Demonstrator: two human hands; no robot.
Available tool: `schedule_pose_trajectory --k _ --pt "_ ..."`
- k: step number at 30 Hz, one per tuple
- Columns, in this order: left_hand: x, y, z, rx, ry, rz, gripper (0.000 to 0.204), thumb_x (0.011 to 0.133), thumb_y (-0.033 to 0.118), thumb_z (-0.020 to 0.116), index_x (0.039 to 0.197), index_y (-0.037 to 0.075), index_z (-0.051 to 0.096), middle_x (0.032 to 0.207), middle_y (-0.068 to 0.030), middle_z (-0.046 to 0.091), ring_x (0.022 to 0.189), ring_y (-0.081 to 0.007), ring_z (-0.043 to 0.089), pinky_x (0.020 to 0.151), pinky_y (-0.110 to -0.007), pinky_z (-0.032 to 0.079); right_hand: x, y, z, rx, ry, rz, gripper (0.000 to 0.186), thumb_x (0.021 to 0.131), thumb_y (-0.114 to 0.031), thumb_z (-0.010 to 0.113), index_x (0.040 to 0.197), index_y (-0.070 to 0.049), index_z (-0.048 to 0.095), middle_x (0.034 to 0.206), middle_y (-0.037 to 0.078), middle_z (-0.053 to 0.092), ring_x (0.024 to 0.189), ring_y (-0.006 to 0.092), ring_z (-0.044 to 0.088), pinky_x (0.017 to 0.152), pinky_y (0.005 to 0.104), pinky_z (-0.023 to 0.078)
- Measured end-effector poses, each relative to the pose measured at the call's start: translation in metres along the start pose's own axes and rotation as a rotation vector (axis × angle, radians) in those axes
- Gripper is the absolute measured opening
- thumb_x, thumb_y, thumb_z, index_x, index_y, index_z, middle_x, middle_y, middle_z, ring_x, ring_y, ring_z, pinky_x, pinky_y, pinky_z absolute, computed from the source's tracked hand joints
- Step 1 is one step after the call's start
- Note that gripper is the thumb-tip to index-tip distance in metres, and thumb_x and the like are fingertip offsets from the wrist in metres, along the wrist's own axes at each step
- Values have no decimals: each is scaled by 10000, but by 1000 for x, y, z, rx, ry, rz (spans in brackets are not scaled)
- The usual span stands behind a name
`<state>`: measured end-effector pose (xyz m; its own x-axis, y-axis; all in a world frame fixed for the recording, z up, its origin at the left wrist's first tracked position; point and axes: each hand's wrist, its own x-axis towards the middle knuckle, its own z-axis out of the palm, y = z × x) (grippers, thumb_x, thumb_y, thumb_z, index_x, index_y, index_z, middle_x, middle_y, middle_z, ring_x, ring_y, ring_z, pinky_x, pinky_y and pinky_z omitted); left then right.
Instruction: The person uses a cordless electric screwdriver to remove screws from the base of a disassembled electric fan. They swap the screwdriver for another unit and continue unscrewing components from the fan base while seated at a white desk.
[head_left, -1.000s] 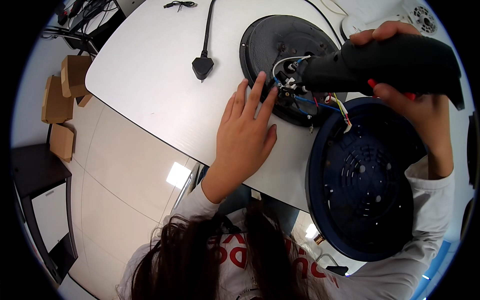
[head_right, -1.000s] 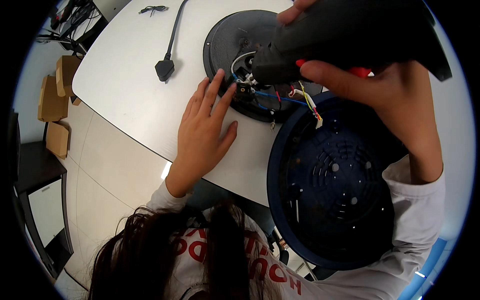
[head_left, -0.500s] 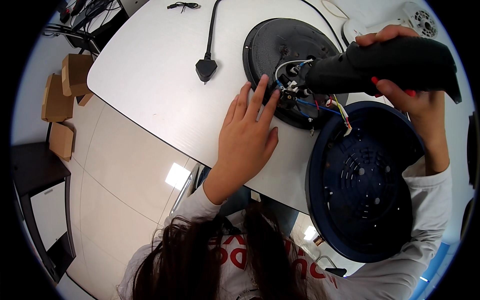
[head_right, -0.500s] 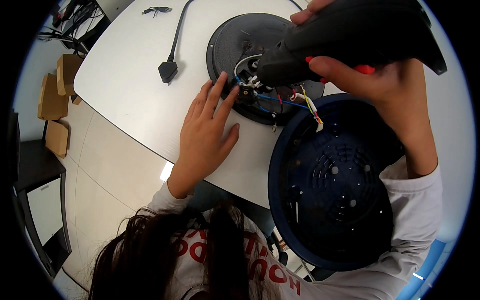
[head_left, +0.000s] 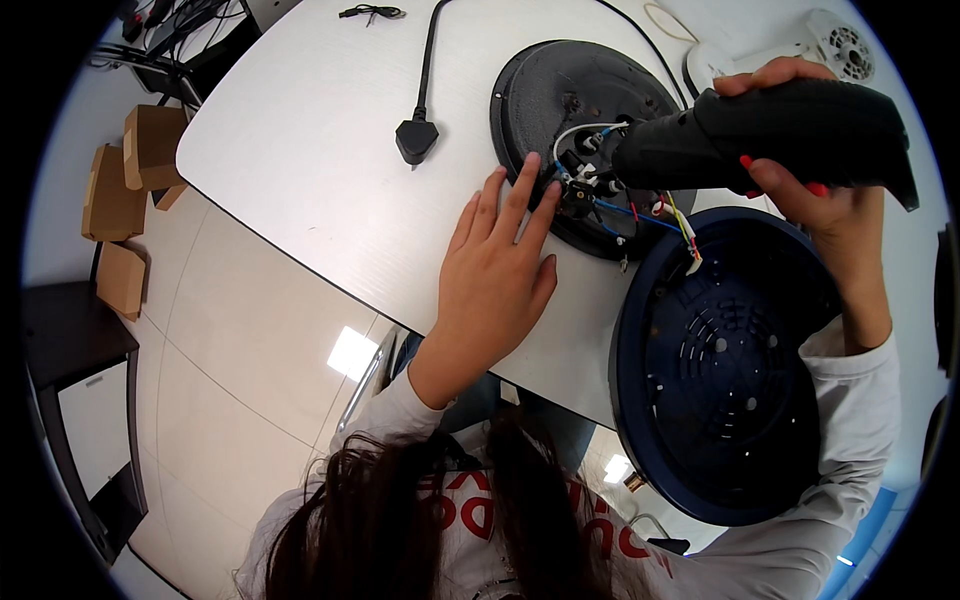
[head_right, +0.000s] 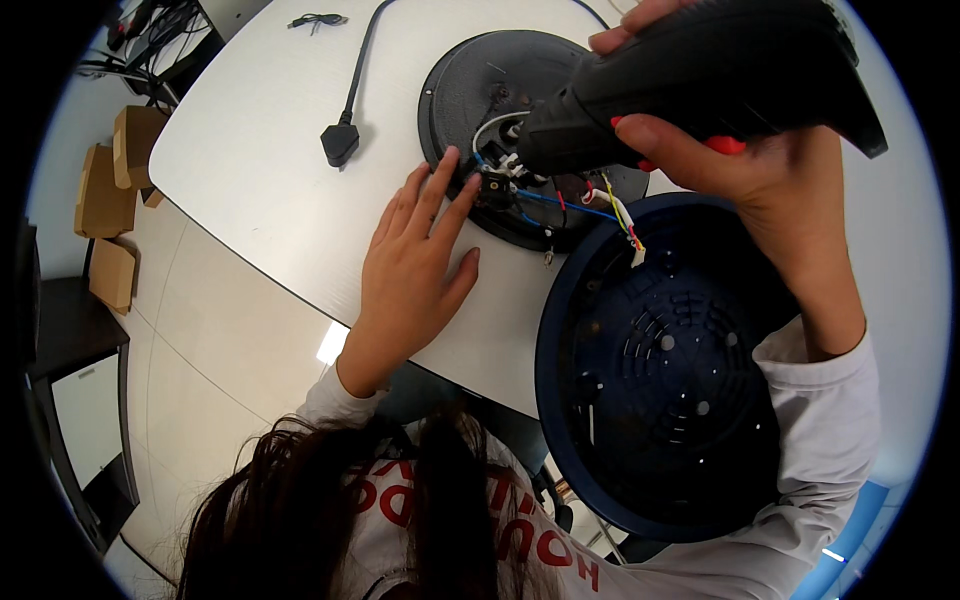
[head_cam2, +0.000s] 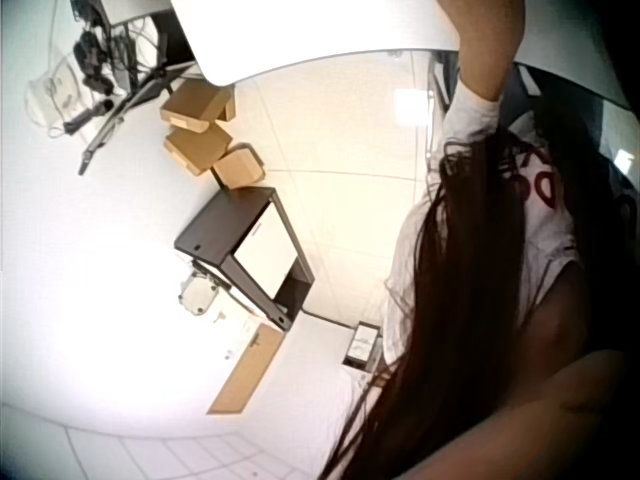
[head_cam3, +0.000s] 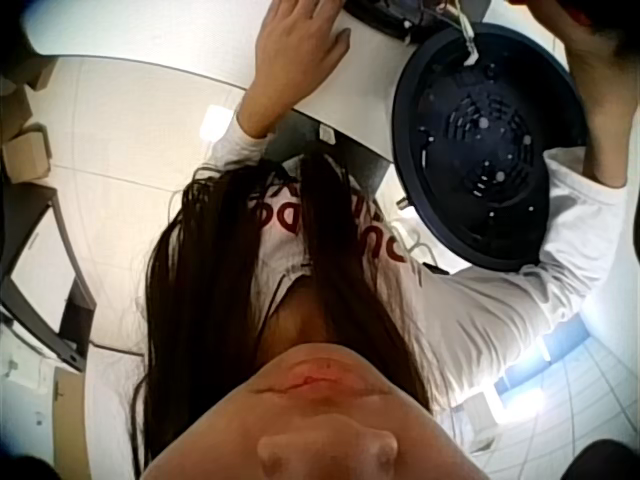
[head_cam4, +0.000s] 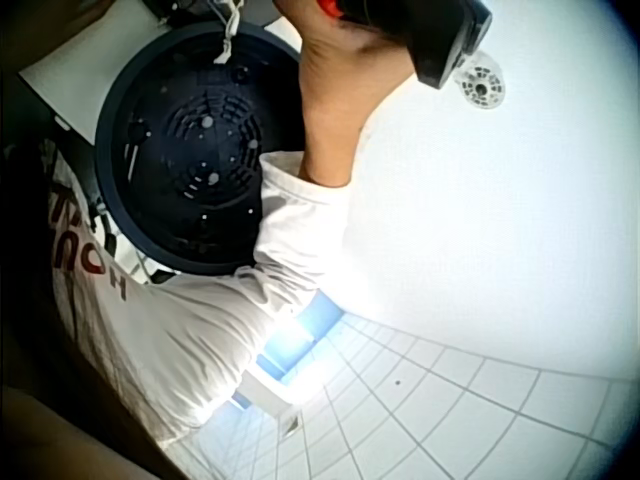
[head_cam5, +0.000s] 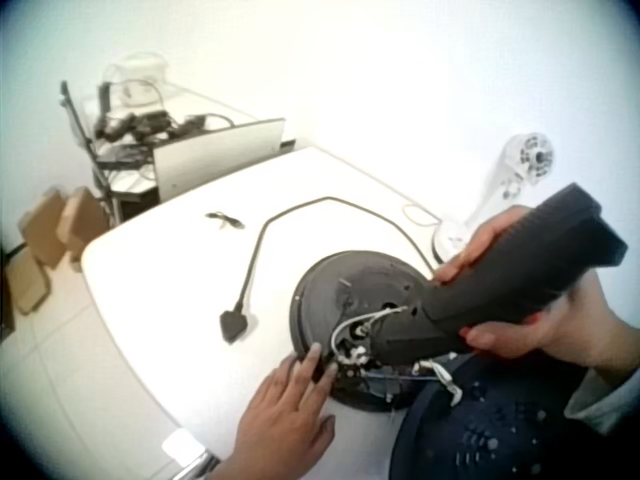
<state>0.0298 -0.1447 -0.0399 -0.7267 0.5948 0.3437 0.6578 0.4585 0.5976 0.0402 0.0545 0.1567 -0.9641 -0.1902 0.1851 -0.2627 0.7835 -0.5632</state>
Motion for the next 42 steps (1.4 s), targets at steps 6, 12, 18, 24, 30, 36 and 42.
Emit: schedule_pose_trajectory --k 6,12,18,24,30,36,42 --pt "1 1 -1 -23 8 5 546 748 125 587 1272 72 446 1409 -120 294 1243 -356 339 1002 -428 313 -4 11 -6 22 129 187 435 736 -81 660 1118 21 480 1068 174 597 991 246 587 878 341 476" --pt "0 0 0 -5 18 3 539 747 128 589 1265 71 451 1410 -115 295 1241 -353 342 1003 -424 313 3 -6 4 19 16 32 438 730 -69 667 1119 10 482 1081 167 589 1008 237 576 876 337 477" --pt "0 0 -1 -15 19 5 542 748 130 589 1268 73 447 1410 -110 296 1241 -350 342 1006 -421 311 3 -6 2 48 29 104 449 723 -65 672 1122 12 482 1074 160 592 1017 235 572 882 338 475" --pt "1 2 -1 -10 10 -1 542 750 128 588 1270 73 445 1410 -109 296 1244 -349 338 1008 -422 309 2 -6 5 48 77 95 428 724 -32 655 1114 18 486 1066 162 596 1011 234 576 884 340 475" --pt "0 1 -1 -3 7 -5 541 754 131 588 1273 76 445 1411 -110 293 1249 -347 334 1013 -423 304 2 -7 9 4 80 31 390 731 -4 640 1092 28 495 1057 163 597 996 241 584 865 340 488" --pt "0 1 0 3 8 -2 540 755 134 585 1274 75 444 1412 -111 292 1252 -346 331 1015 -423 301 3 -9 15 12 167 39 326 754 1 628 1053 49 509 1020 144 591 980 246 590 838 332 505" --pt "1 1 0 1 11 1 543 753 134 585 1274 72 442 1410 -111 295 1250 -344 334 1013 -423 303 3 -13 19 33 205 104 320 753 -8 638 1042 48 513 1011 139 591 973 244 596 834 330 506"
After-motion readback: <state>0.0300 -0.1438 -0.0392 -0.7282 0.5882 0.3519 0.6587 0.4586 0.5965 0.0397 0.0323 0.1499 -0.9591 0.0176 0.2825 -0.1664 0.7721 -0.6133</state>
